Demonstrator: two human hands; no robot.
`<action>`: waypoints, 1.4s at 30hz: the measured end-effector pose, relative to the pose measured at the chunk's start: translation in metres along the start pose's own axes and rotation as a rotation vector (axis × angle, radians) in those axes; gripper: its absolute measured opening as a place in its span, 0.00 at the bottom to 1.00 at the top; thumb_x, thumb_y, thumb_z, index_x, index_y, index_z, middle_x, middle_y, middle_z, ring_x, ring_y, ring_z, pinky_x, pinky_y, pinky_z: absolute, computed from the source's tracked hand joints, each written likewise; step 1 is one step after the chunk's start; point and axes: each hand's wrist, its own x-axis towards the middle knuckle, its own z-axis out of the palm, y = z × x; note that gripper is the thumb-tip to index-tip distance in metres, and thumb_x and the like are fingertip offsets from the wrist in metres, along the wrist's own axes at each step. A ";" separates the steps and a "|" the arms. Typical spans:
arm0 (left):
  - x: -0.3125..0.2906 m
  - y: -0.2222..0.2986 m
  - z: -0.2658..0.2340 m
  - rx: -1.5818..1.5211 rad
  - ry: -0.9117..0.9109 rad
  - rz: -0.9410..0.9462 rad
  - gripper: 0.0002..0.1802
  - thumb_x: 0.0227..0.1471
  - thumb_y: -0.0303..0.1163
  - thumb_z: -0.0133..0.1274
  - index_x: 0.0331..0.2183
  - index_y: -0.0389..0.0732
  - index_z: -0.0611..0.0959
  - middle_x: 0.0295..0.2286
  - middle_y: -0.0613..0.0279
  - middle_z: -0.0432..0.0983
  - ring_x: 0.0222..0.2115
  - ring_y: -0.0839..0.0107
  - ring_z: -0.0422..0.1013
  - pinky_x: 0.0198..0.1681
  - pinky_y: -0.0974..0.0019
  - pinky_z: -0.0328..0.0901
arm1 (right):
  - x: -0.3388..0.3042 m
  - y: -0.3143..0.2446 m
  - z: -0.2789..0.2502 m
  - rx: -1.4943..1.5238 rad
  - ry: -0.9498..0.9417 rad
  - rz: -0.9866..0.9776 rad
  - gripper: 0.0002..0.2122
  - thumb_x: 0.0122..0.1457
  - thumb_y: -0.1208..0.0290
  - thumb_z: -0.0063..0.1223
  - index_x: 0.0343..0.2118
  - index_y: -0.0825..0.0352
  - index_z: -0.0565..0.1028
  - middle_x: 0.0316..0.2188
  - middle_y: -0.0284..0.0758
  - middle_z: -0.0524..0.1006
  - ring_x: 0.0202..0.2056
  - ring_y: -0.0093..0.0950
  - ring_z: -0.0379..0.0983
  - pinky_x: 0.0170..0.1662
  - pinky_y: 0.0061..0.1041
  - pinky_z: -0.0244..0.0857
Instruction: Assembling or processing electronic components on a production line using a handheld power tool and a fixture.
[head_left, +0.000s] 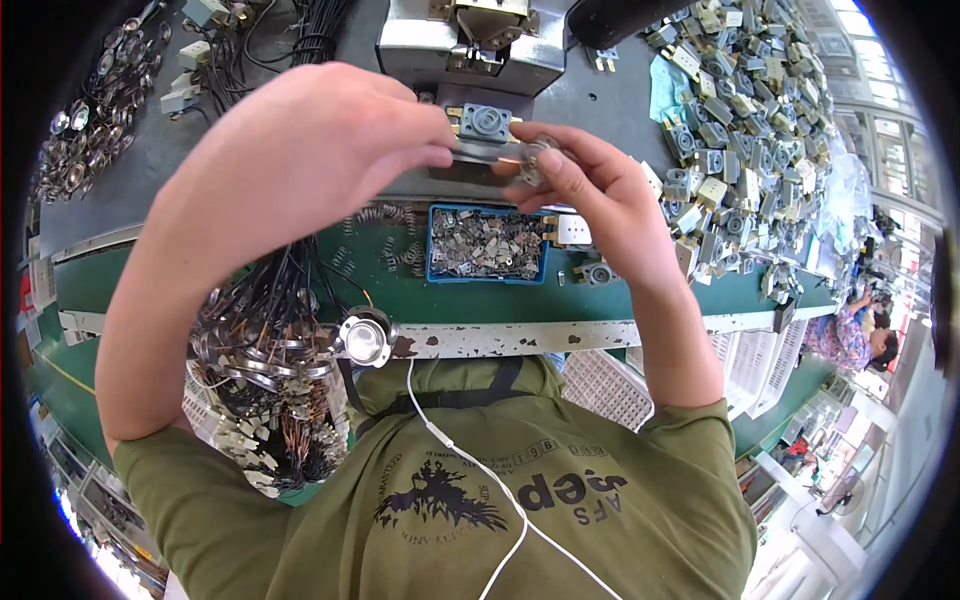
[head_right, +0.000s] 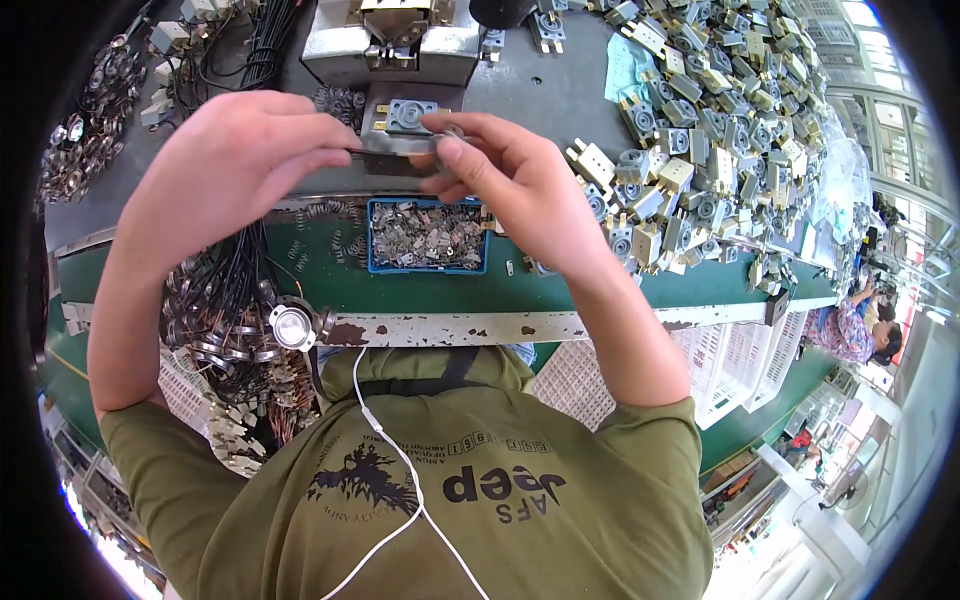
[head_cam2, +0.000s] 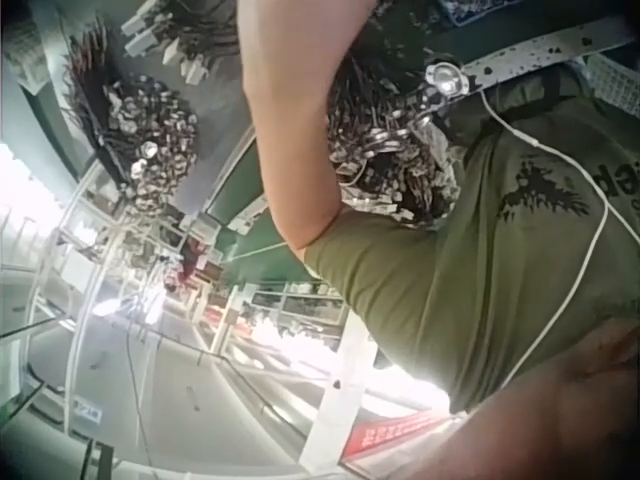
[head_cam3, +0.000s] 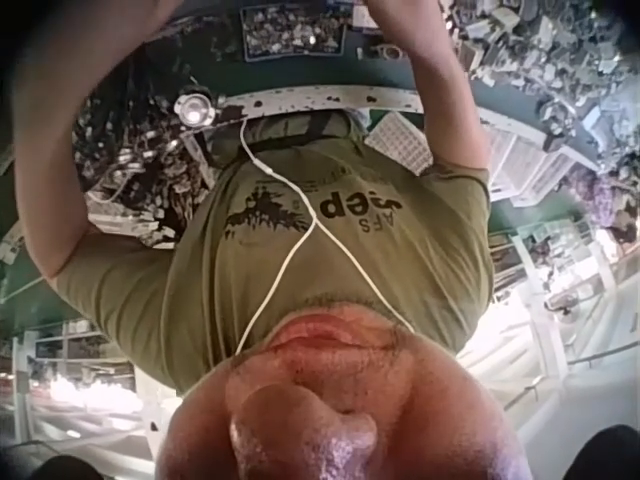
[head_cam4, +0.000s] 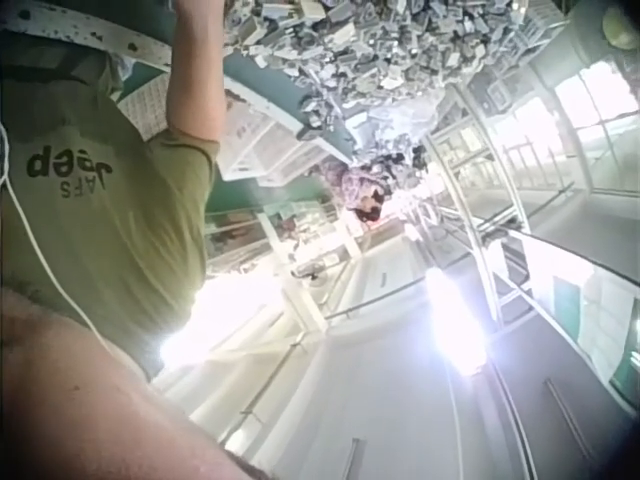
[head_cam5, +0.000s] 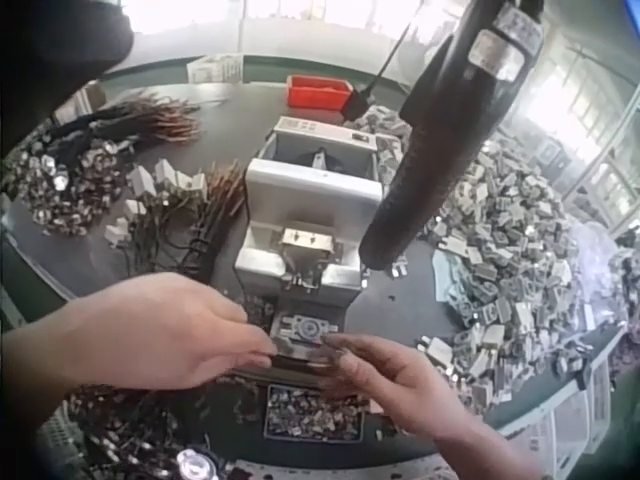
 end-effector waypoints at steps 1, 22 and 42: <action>-0.001 0.004 0.001 0.012 -0.015 -0.033 0.07 0.55 0.32 0.60 0.36 0.40 0.85 0.27 0.57 0.77 0.31 0.56 0.76 0.35 0.56 0.70 | -0.001 -0.001 0.003 0.000 -0.006 -0.007 0.21 0.73 0.64 0.47 0.62 0.73 0.69 0.48 0.46 0.81 0.46 0.29 0.80 0.51 0.28 0.75; -0.010 -0.004 0.015 0.047 -0.007 0.123 0.05 0.49 0.27 0.57 0.32 0.44 0.82 0.26 0.62 0.77 0.33 0.60 0.76 0.37 0.58 0.71 | 0.008 -0.059 -0.005 -0.637 -0.279 -0.119 0.07 0.61 0.78 0.59 0.42 0.71 0.79 0.36 0.34 0.83 0.36 0.22 0.77 0.42 0.25 0.70; 0.002 0.008 0.020 0.139 -0.004 0.108 0.16 0.51 0.41 0.64 0.35 0.39 0.80 0.27 0.62 0.77 0.32 0.59 0.75 0.36 0.58 0.70 | 0.011 -0.022 0.003 -0.495 -0.200 -0.329 0.14 0.62 0.76 0.61 0.52 0.68 0.80 0.40 0.37 0.84 0.36 0.24 0.75 0.42 0.27 0.70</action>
